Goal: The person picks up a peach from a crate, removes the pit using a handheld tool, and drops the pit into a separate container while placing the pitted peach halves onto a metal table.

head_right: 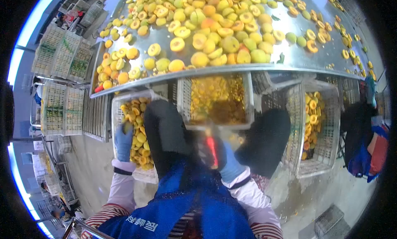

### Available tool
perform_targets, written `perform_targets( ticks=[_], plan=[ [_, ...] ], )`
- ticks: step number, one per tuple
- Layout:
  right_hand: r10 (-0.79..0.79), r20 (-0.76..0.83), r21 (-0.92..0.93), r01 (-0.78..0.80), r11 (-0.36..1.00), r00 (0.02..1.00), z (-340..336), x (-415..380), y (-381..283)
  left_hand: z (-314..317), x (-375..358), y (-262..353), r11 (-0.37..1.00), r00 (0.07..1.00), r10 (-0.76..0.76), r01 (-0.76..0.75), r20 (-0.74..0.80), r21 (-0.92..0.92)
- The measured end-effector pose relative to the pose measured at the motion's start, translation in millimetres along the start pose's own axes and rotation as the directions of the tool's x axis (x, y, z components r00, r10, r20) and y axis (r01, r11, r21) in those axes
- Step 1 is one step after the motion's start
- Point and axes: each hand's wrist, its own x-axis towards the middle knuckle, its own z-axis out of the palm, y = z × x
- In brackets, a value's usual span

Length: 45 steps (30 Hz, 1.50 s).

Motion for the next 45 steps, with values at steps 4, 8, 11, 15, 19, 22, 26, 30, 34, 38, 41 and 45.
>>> perform_targets(
  ticks=[4, 8, 11, 15, 19, 22, 26, 30, 34, 38, 41, 45],
  plan=[
    [-0.051, 0.240, 0.144, 0.016, 0.989, 0.970, -2, 26, -14, 2, 22, 43, 0.961, 0.965, 0.258, -0.260, -0.038, -0.099],
    [-0.137, -0.002, -0.115, 0.136, 0.984, 0.991, 5, 45, -26, 23, 85, 197, 0.848, 0.860, 0.505, -0.510, -0.075, -0.140],
    [-0.125, 0.040, -0.086, 0.128, 0.988, 0.991, 6, 45, -39, 74, 133, 252, 0.764, 0.776, 0.545, -0.615, 0.317, 0.193],
    [-0.152, -0.182, -0.099, 0.136, 0.986, 0.971, 4, 47, -53, 106, 158, 277, 0.683, 0.686, 0.493, -0.686, 0.535, 0.251],
    [-0.195, -0.126, -0.018, 0.194, 0.981, 0.973, -1, 46, -58, 108, 169, 237, 0.715, 0.624, 0.677, -0.684, 0.391, -0.147],
    [-0.204, -0.103, 0.000, 0.205, 0.979, 0.974, 4, 42, -58, 87, 140, 238, 0.658, 0.722, 0.597, -0.192, 0.349, -0.728],
    [-0.424, 0.067, -0.304, 0.423, 0.854, 0.903, 16, 29, -47, 44, 43, 256, 0.233, 0.712, 0.594, 0.293, 0.374, -0.927],
    [-0.675, 0.470, -0.828, 0.550, -0.114, 0.569, 18, 33, -35, 41, -12, 261, 0.049, 0.593, 0.647, 0.595, 0.479, -0.802],
    [-0.630, 0.526, -0.821, 0.146, -0.552, 0.572, 38, 10, -29, 38, -31, 258, 0.182, 0.724, 0.505, 0.442, 0.469, -0.878],
    [-0.646, 0.539, -0.794, 0.071, -0.603, 0.541, 34, 7, -21, 25, -48, 264, 0.271, 0.811, 0.442, 0.286, 0.383, -0.919],
    [-0.663, 0.525, -0.827, 0.135, -0.546, 0.534, 26, 9, -14, 25, -50, 259, 0.290, 0.808, 0.504, 0.176, 0.307, -0.941],
    [-0.654, 0.598, -0.799, 0.279, -0.533, 0.463, 8, 17, 1, 19, -58, 260, 0.326, 0.808, 0.486, 0.187, 0.334, -0.927]
  ],
)
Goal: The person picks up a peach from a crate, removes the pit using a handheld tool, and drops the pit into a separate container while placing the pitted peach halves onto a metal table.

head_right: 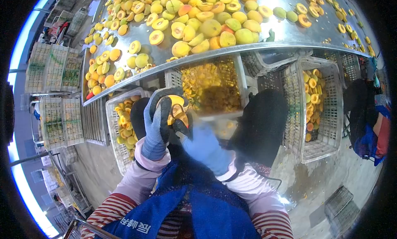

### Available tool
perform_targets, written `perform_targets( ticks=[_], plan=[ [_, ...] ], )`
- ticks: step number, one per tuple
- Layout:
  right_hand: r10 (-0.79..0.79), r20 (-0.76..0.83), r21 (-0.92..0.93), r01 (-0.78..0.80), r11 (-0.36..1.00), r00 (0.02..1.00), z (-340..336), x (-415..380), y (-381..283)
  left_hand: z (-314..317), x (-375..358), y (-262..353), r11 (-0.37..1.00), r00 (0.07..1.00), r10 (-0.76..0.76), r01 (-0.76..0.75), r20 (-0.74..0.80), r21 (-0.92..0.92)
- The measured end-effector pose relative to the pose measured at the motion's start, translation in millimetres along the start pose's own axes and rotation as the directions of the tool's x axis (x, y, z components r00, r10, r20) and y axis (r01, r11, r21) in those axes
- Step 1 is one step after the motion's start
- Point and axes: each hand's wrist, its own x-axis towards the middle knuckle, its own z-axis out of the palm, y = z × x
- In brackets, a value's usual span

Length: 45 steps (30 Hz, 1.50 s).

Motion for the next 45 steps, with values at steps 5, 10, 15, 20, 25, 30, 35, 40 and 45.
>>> perform_targets(
  ticks=[5, 10, 15, 20, 25, 30, 35, 40, 45],
  plan=[
    [0.313, 0.371, 0.777, -0.477, 0.411, 0.874, 0, -4, -1, -2, 3, -11, 0.997, 0.998, 0.011, -0.016, 0.059, 0.078],
    [0.253, 0.436, 0.694, -0.502, 0.517, 0.864, -14, 5, 10, -12, 12, 6, 0.960, 0.924, -0.276, 0.279, 0.265, 0.027],
    [0.197, 0.722, 0.691, -0.706, -0.154, 0.663, -13, 4, -5, -9, 11, -11, 0.975, 0.979, -0.121, 0.087, 0.161, 0.204],
    [0.237, 0.784, 0.620, -0.729, -0.291, 0.573, -10, -3, -7, -5, 3, -19, 0.952, 0.985, -0.116, 0.073, 0.130, 0.298],
    [0.361, 0.728, 0.658, -0.742, -0.131, 0.582, 3, -9, -3, -12, 6, -25, 0.939, 0.977, -0.123, 0.059, 0.172, 0.339],
    [0.018, 0.859, 0.431, -0.703, -0.565, 0.512, -8, -6, -5, -3, 0, -46, 0.982, 0.992, -0.010, -0.014, 0.124, 0.187],
    [-0.051, 0.826, 0.384, -0.626, -0.678, 0.562, -17, -8, -16, 0, 3, -46, 0.910, 0.909, -0.342, 0.384, 0.237, -0.157],
    [-0.187, 0.612, 0.407, -0.509, -0.759, 0.769, -18, 5, 0, 3, -8, -38, 0.463, 0.798, -0.588, 0.466, 0.132, -0.754],
    [0.218, 0.883, 0.452, -0.624, -0.637, 0.416, -25, 5, -1, -119, -22, -9, 0.997, 0.897, 0.048, -0.069, -0.440, -0.032]
  ],
)
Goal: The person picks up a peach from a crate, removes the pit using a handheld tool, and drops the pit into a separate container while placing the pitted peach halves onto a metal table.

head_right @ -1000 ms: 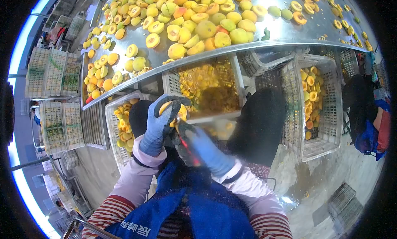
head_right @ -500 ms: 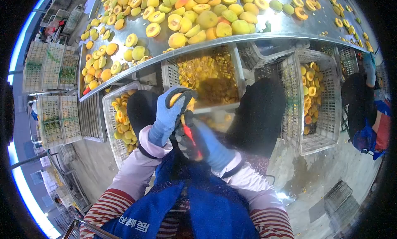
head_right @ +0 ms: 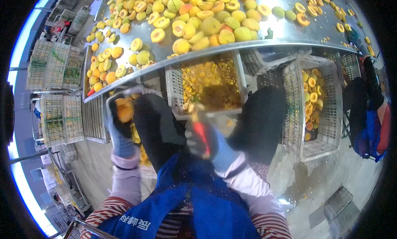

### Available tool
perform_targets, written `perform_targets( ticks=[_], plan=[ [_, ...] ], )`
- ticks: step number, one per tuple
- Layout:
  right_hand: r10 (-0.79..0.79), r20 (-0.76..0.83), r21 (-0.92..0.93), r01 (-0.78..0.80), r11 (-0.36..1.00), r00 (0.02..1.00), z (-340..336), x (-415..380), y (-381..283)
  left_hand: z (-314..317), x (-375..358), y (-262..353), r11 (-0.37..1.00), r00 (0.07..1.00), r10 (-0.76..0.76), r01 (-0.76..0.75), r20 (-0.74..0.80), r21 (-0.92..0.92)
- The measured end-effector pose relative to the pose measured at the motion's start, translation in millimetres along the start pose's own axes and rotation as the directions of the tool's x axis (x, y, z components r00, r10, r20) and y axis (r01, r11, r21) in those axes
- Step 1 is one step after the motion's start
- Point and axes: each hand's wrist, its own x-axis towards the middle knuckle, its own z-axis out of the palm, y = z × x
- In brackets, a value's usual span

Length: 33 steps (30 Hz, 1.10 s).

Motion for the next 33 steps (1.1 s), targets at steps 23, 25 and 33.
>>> perform_targets(
  ticks=[23, 25, 33],
  plan=[
    [-0.513, 0.252, -0.515, 0.562, 0.647, 0.821, 22, 32, -37, 118, 63, 0, 0.959, 0.785, -0.252, 0.281, 0.566, 0.037],
    [-0.646, 0.334, -0.905, 0.425, -0.016, 0.687, 34, 32, -38, 121, 36, -2, 0.949, 0.702, -0.205, 0.314, 0.682, -0.038],
    [-0.545, 0.739, -0.641, 0.163, -0.750, 0.396, 14, 25, -12, 124, -11, 6, 0.981, 0.877, -0.180, 0.194, 0.444, 0.015]
  ],
)
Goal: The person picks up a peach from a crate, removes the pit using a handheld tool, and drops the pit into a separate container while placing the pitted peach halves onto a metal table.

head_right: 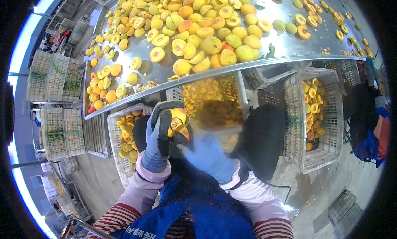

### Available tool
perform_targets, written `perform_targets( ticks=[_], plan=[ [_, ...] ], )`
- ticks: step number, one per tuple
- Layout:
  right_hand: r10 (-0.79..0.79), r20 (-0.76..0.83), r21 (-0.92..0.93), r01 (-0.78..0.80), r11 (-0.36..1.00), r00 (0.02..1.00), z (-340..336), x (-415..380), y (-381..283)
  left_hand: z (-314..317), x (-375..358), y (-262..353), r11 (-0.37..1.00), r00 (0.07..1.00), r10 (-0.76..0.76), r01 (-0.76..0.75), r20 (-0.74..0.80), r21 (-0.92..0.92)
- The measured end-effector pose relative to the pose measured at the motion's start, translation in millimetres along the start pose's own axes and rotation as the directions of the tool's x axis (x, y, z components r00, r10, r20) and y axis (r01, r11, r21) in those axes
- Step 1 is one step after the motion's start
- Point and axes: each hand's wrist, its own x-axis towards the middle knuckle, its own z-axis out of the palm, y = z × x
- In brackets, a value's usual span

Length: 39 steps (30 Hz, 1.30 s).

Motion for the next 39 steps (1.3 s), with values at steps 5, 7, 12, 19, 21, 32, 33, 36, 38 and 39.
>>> perform_targets(
  ticks=[5, 7, 12, 19, 21, 32, 33, 36, 38, 39],
  plan=[
    [0.177, 0.000, 0.293, -0.169, 0.941, 0.984, -13, -2, -24, 12, -15, -5, 0.989, 0.991, 0.107, -0.114, -0.085, -0.089],
    [0.221, 0.049, 0.278, -0.226, 0.934, 0.974, -15, -1, -24, 14, -14, -4, 0.955, 0.958, 0.279, -0.269, -0.067, 0.124],
    [0.306, 0.179, 0.585, -0.351, 0.731, 0.935, 4, -31, -11, 13, -26, 3, 0.986, 0.995, 0.096, -0.095, -0.001, 0.138],
    [0.409, 0.313, 0.947, -0.314, -0.066, 0.857, 23, -6, -1, 10, -27, 9, 0.655, 0.886, 0.457, -0.390, 0.072, 0.648],
    [0.279, 0.425, 0.875, -0.311, -0.371, 0.861, 32, -4, 9, 5, -28, 11, 0.441, 0.776, 0.574, -0.561, 0.260, 0.700],
    [0.258, 0.084, 0.836, -0.209, 0.508, 0.963, -11, 22, -4, -22, -39, 35, 0.363, 0.842, 0.484, -0.440, 0.237, 0.821],
    [0.243, 0.061, 0.789, -0.196, 0.582, 0.968, -21, 29, -18, -27, -32, 23, 0.566, 0.877, 0.428, -0.448, 0.219, 0.692],
    [0.075, 0.087, 0.456, -0.107, 0.883, 0.993, -35, 40, -27, -37, -23, 17, 0.758, 0.952, 0.025, -0.218, 0.306, 0.614],
    [-0.055, 0.047, 0.285, 0.040, 0.958, 0.997, -36, 41, -22, -37, -24, 27, 0.740, 0.950, 0.036, -0.234, 0.311, 0.630],
    [0.120, 0.079, 0.257, -0.136, 0.957, 0.990, -29, 30, -14, -44, -21, 13, 0.868, 0.953, -0.001, -0.149, 0.302, 0.474]
  ],
)
